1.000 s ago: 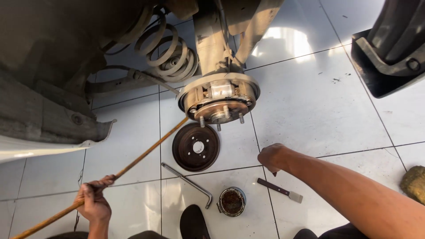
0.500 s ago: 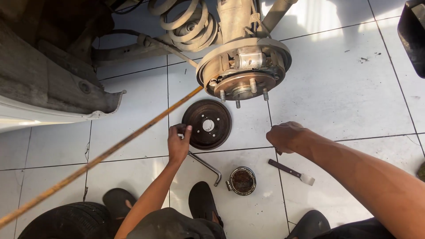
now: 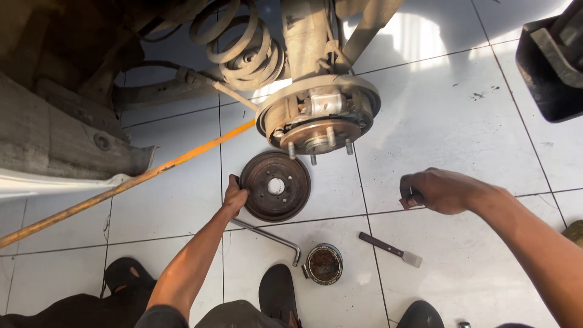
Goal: The person works on a car's brake assembly, adjusting the brake shoes and components within the drum. They then remove the brake drum, clean it with a brush, and apply a dark substance from a can onto the drum's surface.
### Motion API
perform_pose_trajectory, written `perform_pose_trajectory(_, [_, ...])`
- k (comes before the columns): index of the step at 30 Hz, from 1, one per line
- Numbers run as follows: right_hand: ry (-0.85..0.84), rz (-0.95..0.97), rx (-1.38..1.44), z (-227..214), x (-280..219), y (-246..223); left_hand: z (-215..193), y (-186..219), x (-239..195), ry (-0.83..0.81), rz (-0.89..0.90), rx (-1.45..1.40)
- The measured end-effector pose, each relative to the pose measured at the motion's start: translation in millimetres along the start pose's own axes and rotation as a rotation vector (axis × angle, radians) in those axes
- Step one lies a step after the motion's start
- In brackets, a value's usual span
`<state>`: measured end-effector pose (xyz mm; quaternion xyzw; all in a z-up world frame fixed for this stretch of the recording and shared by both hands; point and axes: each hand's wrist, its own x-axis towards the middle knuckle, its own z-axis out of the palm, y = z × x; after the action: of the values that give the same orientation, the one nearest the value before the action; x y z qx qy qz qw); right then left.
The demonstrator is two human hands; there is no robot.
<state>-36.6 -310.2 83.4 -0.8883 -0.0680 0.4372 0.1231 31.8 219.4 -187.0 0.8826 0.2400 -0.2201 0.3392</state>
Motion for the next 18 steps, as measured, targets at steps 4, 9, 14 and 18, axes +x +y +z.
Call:
perform_pose_trajectory(4, [0.063,-0.045,0.034,26,16,39,-22,93,-87,-0.005,0.175,0.162])
perform_pose_trajectory(9, [0.211,-0.3,0.345,100,78,56,15,170,-172,0.087,0.519,0.421])
perform_pose_trajectory(14, [0.586,-0.458,0.324,172,110,36,72,204,-219,0.118,0.634,0.464])
perform_pose_trajectory(18, [0.79,-0.522,0.281,205,138,5,104,208,-236,0.081,0.715,0.385])
